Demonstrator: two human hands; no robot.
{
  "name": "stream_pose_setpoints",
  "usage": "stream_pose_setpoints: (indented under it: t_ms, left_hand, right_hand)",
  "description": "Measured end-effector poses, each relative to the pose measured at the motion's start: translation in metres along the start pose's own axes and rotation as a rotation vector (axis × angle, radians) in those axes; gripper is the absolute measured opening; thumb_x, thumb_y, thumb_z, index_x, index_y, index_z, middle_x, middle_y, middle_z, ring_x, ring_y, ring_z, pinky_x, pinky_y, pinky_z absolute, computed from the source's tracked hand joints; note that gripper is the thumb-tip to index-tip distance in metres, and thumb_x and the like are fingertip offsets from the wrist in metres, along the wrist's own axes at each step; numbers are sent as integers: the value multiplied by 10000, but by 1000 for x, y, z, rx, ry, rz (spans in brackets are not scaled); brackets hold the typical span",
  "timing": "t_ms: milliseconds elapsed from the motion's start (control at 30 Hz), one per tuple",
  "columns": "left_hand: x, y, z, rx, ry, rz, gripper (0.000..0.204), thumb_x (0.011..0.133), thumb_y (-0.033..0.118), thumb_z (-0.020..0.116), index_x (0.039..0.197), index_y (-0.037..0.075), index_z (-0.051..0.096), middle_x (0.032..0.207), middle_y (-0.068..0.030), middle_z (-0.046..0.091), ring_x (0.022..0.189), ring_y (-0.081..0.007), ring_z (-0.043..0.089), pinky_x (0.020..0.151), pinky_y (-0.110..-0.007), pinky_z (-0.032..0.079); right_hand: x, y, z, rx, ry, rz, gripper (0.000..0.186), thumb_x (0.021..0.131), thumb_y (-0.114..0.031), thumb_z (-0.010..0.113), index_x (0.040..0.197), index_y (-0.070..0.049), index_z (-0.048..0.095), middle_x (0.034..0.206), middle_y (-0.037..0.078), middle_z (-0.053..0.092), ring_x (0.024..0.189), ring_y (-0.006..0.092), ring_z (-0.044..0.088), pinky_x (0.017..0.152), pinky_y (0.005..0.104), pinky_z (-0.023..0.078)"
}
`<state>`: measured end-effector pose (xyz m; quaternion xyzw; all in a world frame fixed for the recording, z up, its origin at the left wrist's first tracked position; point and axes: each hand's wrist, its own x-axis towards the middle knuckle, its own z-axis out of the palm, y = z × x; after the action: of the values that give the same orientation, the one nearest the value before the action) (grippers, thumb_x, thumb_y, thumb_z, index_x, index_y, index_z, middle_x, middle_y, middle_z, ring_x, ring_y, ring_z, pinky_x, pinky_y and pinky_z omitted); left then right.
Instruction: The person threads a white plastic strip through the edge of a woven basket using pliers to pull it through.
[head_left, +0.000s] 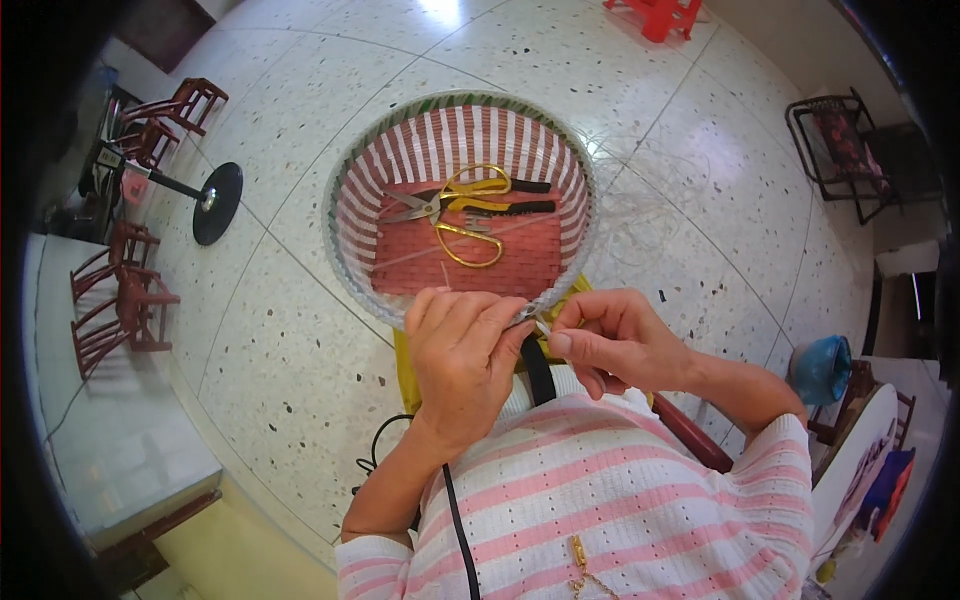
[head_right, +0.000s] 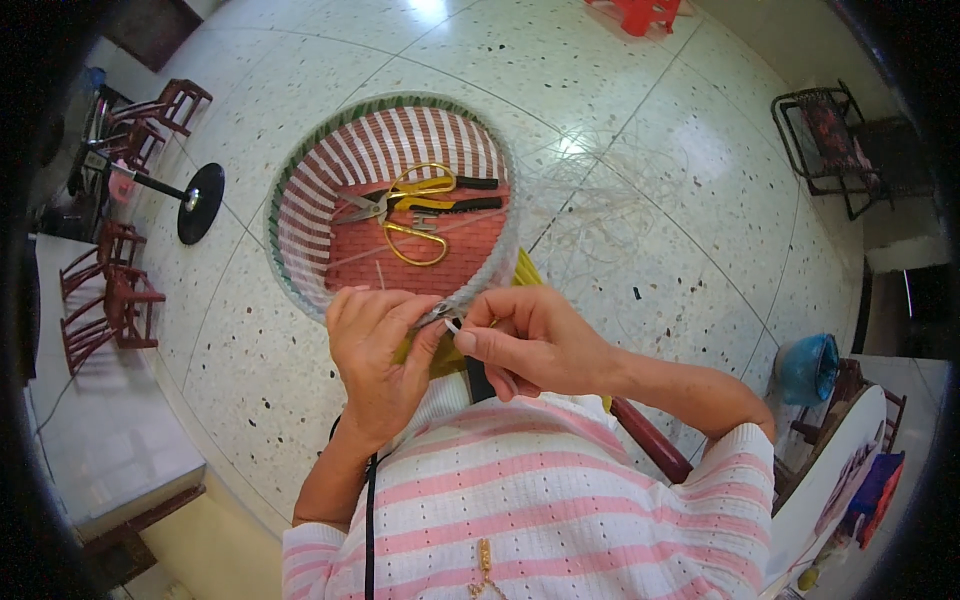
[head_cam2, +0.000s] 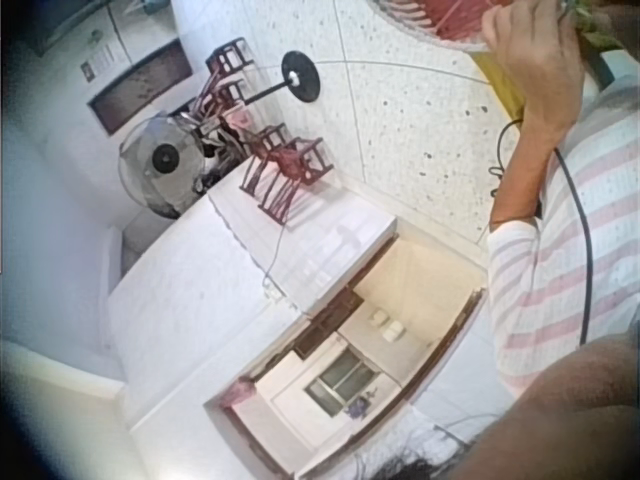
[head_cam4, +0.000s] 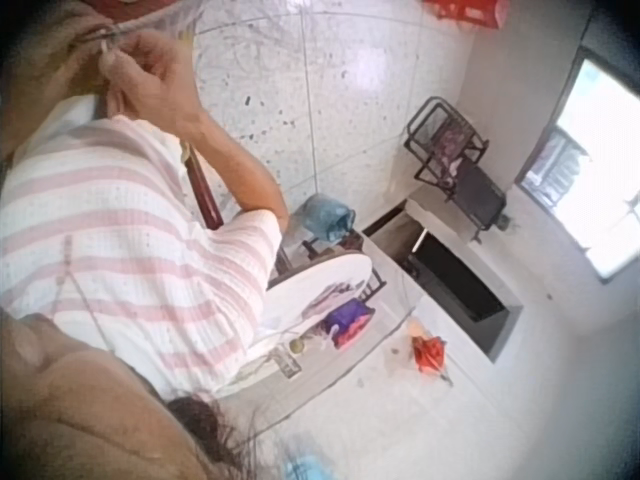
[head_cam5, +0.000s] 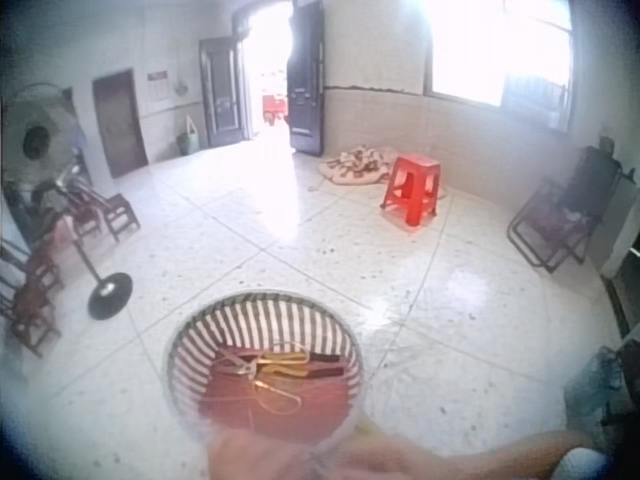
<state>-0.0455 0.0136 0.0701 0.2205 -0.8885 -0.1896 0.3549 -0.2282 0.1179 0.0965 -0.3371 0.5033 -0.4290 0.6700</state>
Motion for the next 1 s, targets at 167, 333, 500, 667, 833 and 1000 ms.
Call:
stream_pose_setpoints:
  t_ms: [167,333,500,667,833,1000]
  left_hand:
    - [0,0,1,-20,14,-1,208,752,109,784,939,62,707,876,-49,660,825,-257,599,812,-401,419]
    - [0,0,1,-10,27,1,210,745,104,786,936,67,708,866,-42,663,807,-250,601,803,-393,420]
    - [-1,-2,2,-20,38,0,212,741,102,786,935,68,706,866,-37,663,802,-247,602,794,-392,422]
    - [-1,-2,2,-26,41,3,208,739,99,785,928,68,705,865,-38,662,800,-247,604,793,-392,423]
    - [-1,0,2,-51,56,-48,279,745,104,778,1010,67,697,881,-48,660,818,-251,603,808,-399,420]
    - [-2,-2,3,-29,13,-24,317,757,119,771,1059,68,688,893,-53,656,827,-255,600,823,-403,416]
  right_hand:
    - [1,-10,2,173,37,103,227,1018,-224,616,928,-16,625,589,21,590,417,45,448,370,206,276]
    - [7,-14,3,284,51,197,222,1008,-211,630,923,-7,628,571,24,579,404,50,422,364,210,262]
    - [10,-14,6,304,101,223,249,993,-234,646,885,-13,610,597,48,583,403,73,422,360,229,278]
    - [10,-17,8,343,122,243,256,994,-227,644,849,-18,611,605,39,585,418,71,440,363,225,293]
    - [12,-16,10,362,138,236,291,997,-244,644,803,-31,606,614,31,593,429,64,449,367,220,301]
    - [12,-16,9,355,138,265,309,996,-278,653,802,-42,606,626,30,600,450,64,459,387,217,313]
